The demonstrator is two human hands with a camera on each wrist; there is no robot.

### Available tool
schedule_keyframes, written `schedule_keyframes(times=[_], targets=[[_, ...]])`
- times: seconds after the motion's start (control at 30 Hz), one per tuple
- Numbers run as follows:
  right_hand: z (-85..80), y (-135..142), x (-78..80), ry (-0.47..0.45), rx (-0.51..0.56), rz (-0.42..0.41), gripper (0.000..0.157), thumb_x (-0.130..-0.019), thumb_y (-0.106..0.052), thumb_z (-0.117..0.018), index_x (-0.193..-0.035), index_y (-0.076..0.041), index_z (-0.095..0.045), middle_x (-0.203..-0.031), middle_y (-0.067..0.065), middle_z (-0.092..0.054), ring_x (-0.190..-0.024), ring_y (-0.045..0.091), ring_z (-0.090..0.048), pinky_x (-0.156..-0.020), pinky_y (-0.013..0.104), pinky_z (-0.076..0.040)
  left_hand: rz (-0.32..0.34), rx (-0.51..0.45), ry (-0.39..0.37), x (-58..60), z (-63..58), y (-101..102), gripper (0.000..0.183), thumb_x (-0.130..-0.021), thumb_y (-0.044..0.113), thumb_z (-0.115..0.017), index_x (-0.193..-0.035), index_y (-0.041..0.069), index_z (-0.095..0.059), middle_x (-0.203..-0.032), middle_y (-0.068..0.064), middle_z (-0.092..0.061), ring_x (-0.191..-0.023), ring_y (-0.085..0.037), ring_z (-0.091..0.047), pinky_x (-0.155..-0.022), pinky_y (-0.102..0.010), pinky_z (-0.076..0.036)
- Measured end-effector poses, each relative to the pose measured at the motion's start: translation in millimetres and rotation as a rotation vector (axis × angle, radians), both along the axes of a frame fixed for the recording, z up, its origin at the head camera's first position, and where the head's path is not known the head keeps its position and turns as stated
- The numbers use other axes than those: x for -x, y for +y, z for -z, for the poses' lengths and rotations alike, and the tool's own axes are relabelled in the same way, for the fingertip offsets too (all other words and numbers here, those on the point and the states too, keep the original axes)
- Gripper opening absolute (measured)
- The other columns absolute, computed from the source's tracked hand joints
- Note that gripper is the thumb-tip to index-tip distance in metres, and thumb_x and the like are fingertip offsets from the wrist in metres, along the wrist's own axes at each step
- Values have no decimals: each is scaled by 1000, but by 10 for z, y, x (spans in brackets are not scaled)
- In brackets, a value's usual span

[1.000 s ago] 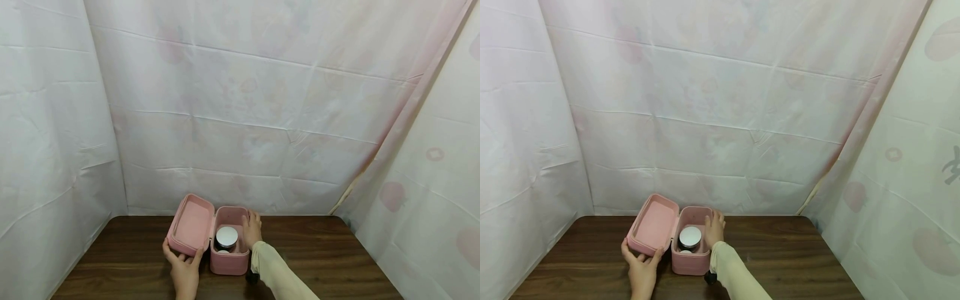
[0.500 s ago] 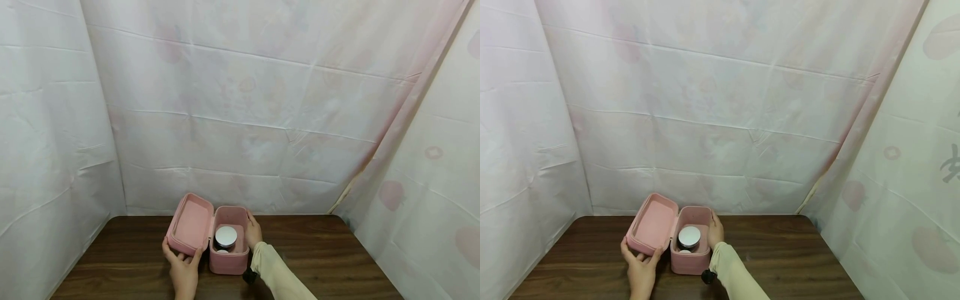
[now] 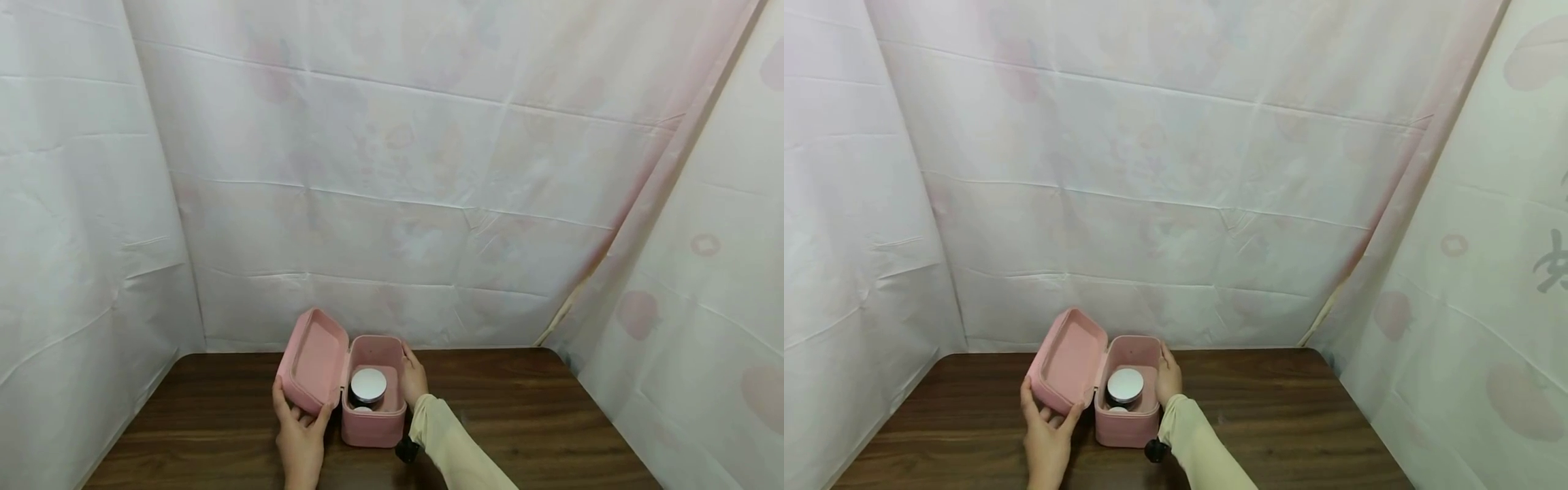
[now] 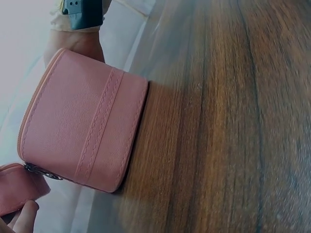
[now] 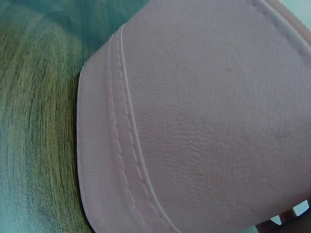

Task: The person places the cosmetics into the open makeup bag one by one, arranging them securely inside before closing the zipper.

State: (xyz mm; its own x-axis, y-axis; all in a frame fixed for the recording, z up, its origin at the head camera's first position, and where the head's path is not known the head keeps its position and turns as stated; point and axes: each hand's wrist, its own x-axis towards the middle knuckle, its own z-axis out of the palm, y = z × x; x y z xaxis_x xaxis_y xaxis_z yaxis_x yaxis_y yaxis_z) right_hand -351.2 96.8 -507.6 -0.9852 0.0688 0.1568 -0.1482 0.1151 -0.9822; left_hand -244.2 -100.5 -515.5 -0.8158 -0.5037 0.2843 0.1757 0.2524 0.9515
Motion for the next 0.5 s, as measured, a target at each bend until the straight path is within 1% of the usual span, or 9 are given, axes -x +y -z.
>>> schedule_keyframes(times=[0.13, 0.27, 0.37, 0.43, 0.5], targets=[[15, -12, -1, 13, 20, -4, 45, -107, -8, -31, -151, 2, -31, -154, 26, -32, -143, 43, -27, -115, 57, -24, -17, 48, 45, -1, -4, -4, 108, -81, 6, -81, -158, 34, -11, -115, -29, -66, -90, -32, -70, -67, -15, -53], [31, -15, 3, 14, 24, 2, 45, -107, -7, -31, -151, 2, -32, -154, 25, -33, -143, 41, -28, -116, 56, -25, -28, 75, 78, 1, -5, 1, 108, -79, 3, -82, -158, 32, -14, -114, -30, -66, -90, -33, -70, -66, -11, -51], [35, -14, 2, 3, 23, -11, 46, -107, -9, -30, -152, 0, -31, -156, 24, -31, -144, 41, -27, -116, 56, -24, -29, 101, 87, 8, -3, 0, 108, -79, 2, -81, -158, 32, -15, -115, -32, -65, -90, -35, -71, -67, -18, -56], [41, -14, -1, -6, 23, -27, 46, -108, -10, -29, -154, -2, -29, -157, 23, -29, -144, 41, -26, -116, 57, -24, -29, 132, 83, 8, -7, -2, 108, -79, 2, -81, -158, 33, -15, -118, -32, -63, -90, -35, -71, -67, -26, -58], [46, -16, -4, -10, 24, -35, 46, -109, -12, -28, -154, -3, -28, -158, 22, -28, -145, 41, -25, -116, 57, -24, -40, 187, 69, 4, -15, -4, 107, -79, 3, -82, -158, 34, -16, -112, -32, -65, -87, -34, -72, -67, -33, -59]])
